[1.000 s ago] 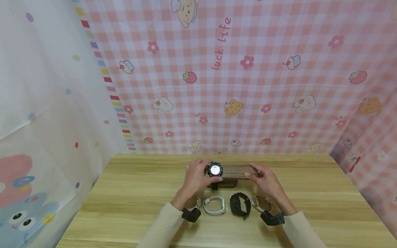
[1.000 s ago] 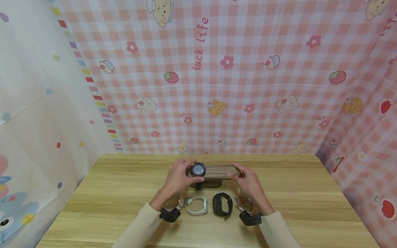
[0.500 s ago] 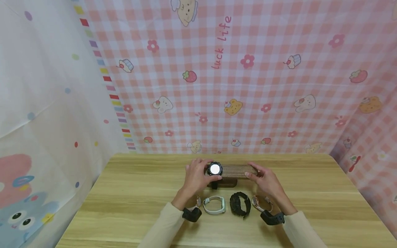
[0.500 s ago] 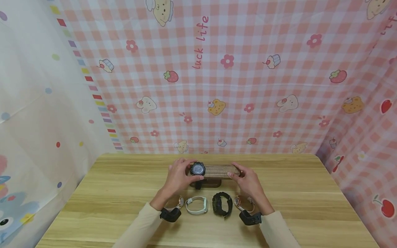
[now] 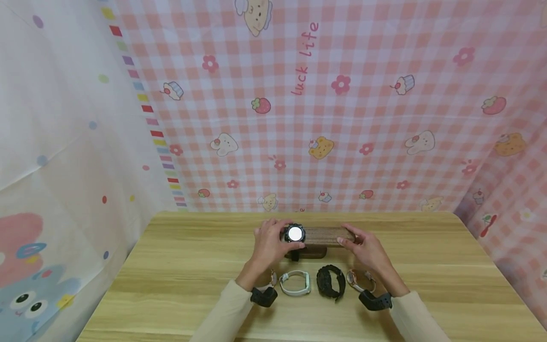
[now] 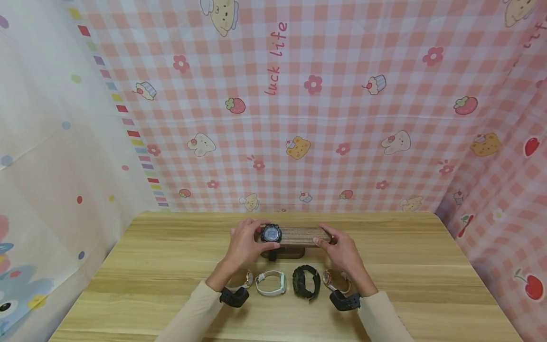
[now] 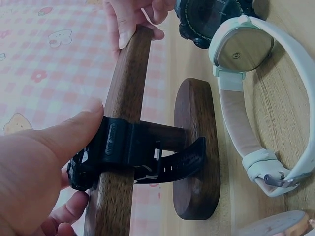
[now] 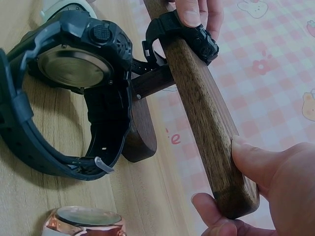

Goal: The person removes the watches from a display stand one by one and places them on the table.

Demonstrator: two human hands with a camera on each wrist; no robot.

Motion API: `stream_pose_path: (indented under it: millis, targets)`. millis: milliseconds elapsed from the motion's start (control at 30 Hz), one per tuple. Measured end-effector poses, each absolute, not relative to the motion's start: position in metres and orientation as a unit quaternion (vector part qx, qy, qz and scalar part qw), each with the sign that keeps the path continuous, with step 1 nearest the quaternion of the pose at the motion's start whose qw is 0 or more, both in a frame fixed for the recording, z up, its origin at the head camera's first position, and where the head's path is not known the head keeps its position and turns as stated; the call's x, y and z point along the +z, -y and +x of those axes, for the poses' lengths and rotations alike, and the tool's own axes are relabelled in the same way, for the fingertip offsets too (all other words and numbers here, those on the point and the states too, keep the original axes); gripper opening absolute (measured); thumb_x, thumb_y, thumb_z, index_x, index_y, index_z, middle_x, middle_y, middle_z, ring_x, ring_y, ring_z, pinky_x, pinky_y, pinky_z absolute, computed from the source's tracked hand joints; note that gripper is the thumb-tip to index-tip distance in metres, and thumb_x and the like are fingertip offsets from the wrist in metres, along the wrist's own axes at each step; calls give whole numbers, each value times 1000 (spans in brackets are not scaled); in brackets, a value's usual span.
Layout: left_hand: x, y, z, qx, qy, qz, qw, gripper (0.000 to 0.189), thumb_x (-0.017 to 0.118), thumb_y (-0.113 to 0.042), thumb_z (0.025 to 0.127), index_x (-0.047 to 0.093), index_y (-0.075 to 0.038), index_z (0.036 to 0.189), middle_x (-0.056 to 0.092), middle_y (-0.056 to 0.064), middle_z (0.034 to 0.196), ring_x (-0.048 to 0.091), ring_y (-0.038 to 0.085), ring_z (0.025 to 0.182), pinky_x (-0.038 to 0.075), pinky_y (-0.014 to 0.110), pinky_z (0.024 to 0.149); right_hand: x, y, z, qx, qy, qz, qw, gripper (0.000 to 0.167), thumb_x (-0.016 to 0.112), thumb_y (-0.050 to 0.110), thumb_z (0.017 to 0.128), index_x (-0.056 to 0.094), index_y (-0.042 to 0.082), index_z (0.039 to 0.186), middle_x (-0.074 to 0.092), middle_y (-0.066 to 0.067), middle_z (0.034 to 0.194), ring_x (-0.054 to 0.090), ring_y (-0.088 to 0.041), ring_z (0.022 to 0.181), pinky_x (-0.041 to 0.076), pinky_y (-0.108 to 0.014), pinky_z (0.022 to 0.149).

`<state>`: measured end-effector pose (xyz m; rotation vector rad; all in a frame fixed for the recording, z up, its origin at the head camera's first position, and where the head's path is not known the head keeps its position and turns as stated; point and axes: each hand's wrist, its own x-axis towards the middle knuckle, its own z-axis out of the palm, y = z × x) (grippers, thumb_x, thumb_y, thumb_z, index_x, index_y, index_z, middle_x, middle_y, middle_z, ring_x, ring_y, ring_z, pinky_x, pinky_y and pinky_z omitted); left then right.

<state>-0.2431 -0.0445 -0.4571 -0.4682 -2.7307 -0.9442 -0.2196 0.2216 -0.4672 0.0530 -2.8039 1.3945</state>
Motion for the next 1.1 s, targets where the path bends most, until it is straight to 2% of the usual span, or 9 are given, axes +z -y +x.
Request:
stream_pose_path:
  millis: [333,633,1100]
  targets:
    - [-459,49,-243,-319,926,-161,120,65,88,-45,66,68,-20,123,58,-2,91,46,17,89,27,38,80,-467,-222,-220,449,893,14,2,57,68,31,95,50,13,146,64,-16,82,46,-16,61,36,-27,48]
    - [-459,54,-243,-332,923,-152,119,66,89,-43,66,68,-17,123,63,2,101,50,21,96,27,41,83,-467,-221,-219,448,894,19,6,56,68,30,95,51,11,145,64,-17,82,47,-16,61,38,-27,50]
    - [-459,64,-242,-340,922,-142,117,66,89,-42,66,68,-18,124,59,-1,92,48,19,92,27,42,83,-466,-221,-218,453,891,16,4,56,68,29,95,50,10,145,66,-18,85,47,-15,61,38,-27,49]
